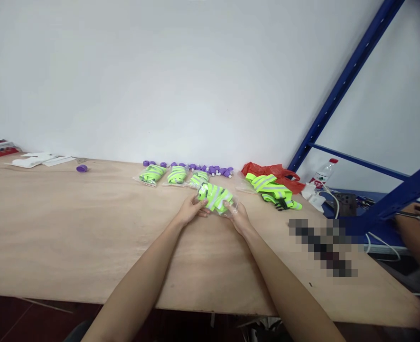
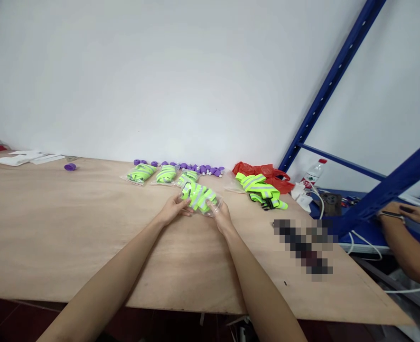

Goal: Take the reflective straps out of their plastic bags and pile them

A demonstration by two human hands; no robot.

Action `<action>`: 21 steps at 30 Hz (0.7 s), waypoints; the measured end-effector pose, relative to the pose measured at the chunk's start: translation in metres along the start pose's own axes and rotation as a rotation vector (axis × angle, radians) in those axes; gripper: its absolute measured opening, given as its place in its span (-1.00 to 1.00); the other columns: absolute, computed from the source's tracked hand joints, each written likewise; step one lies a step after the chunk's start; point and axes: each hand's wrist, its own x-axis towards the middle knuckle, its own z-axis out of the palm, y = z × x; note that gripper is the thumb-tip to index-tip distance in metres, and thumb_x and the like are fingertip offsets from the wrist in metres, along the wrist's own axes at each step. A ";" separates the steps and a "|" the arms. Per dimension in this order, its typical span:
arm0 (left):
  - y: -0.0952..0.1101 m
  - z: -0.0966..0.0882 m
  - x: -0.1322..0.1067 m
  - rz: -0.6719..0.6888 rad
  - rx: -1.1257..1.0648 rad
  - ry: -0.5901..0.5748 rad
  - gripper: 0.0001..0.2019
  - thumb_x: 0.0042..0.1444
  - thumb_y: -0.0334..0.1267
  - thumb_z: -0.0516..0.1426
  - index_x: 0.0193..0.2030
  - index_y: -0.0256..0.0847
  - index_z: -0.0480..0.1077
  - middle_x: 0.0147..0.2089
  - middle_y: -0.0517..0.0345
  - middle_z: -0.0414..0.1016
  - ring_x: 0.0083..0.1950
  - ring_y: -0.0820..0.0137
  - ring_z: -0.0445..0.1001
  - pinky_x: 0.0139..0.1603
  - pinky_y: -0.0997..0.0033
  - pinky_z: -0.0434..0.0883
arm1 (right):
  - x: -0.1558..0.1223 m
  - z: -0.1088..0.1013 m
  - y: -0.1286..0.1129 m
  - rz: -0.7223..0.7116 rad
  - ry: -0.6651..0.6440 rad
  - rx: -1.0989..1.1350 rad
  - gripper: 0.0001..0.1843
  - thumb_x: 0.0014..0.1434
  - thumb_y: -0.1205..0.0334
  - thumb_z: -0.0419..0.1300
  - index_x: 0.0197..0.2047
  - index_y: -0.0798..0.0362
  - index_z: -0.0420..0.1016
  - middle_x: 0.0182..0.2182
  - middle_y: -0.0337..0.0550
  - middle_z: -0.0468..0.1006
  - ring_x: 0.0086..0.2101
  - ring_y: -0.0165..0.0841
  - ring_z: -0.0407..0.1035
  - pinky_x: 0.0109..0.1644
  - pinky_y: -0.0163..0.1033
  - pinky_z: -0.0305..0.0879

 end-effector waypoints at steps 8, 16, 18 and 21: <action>-0.005 -0.006 0.002 -0.027 0.018 -0.080 -0.50 0.05 0.04 0.31 -0.03 -0.30 0.36 -0.27 -0.03 0.59 -0.29 0.28 0.64 -0.33 0.40 0.58 | -0.002 0.002 -0.004 0.018 -0.038 0.005 -0.50 -0.10 0.01 0.46 -0.09 0.04 0.57 -0.09 -0.09 0.64 -0.09 -0.16 0.52 -0.03 -0.07 0.48; -0.005 -0.002 0.004 -0.046 -0.100 0.032 -0.50 0.04 0.07 0.31 -0.10 -0.33 0.39 -0.35 0.00 0.57 -0.37 0.27 0.62 -0.38 0.34 0.59 | 0.006 -0.002 0.004 0.041 0.187 0.128 -0.66 -0.18 0.19 0.45 -0.27 0.11 0.62 -0.24 -0.08 0.68 -0.22 -0.20 0.55 -0.12 -0.16 0.49; -0.005 0.000 0.005 -0.042 -0.136 0.088 -0.50 0.06 0.05 0.30 -0.06 -0.34 0.40 -0.35 0.00 0.57 -0.41 0.29 0.61 -0.42 0.35 0.58 | 0.008 -0.003 0.006 0.029 0.205 0.172 -0.69 -0.17 0.21 0.43 -0.29 0.10 0.62 -0.26 -0.09 0.68 -0.26 -0.22 0.55 -0.19 -0.19 0.50; -0.004 0.000 0.008 -0.006 -0.205 0.212 -0.56 0.13 -0.02 0.27 -0.01 -0.35 0.41 -0.29 -0.02 0.58 -0.45 0.34 0.60 -0.46 0.39 0.56 | 0.011 -0.004 0.007 0.020 0.213 0.187 -0.72 -0.14 0.22 0.38 -0.28 0.09 0.60 -0.30 -0.13 0.67 -0.31 -0.25 0.53 -0.30 -0.22 0.49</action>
